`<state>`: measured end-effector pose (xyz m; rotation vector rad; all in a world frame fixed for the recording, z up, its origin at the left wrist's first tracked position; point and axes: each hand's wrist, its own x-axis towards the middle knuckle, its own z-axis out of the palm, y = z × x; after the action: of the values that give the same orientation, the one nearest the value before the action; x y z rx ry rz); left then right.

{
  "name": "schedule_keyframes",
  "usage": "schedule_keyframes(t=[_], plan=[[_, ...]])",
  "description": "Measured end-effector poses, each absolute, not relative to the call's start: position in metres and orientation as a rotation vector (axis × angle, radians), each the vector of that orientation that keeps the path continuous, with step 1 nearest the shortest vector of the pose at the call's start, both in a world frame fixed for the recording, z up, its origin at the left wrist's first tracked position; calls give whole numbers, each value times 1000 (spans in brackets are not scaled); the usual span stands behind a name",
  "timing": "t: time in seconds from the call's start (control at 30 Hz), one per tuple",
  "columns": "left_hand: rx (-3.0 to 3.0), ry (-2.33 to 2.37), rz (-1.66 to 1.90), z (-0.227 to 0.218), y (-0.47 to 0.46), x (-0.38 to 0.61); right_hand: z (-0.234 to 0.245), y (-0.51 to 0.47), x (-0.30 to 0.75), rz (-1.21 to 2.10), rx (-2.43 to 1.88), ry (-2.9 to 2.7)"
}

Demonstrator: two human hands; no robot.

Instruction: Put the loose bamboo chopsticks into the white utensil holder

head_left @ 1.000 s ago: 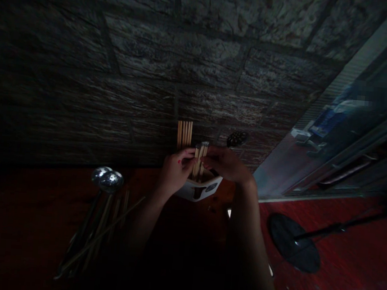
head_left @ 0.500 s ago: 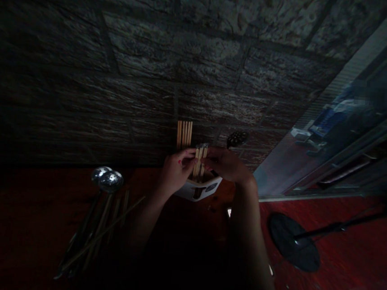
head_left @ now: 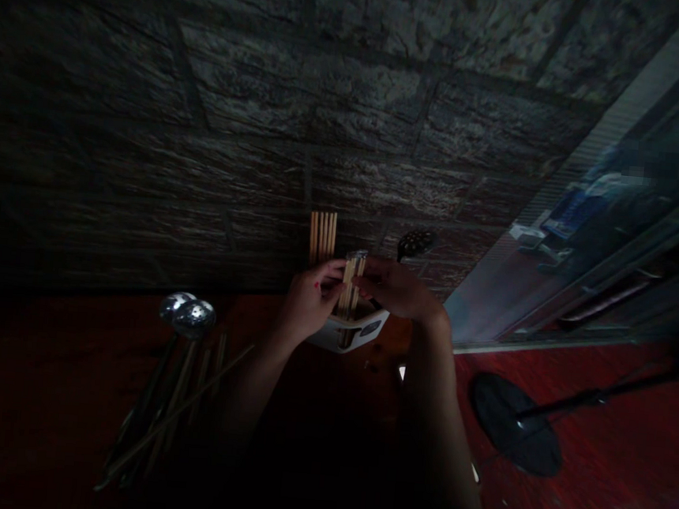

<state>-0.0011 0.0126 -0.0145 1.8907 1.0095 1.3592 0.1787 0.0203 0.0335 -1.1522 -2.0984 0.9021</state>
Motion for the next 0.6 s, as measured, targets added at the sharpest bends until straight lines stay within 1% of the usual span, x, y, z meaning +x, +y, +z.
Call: schedule_keyframes(t=[0.2, 0.6], plan=[[1960, 1019, 1345, -19, 15, -2, 32, 23, 180, 919, -1156, -2103], [1891, 999, 1330, -14, 13, -1, 36, 21, 182, 919, -1220, -2112]])
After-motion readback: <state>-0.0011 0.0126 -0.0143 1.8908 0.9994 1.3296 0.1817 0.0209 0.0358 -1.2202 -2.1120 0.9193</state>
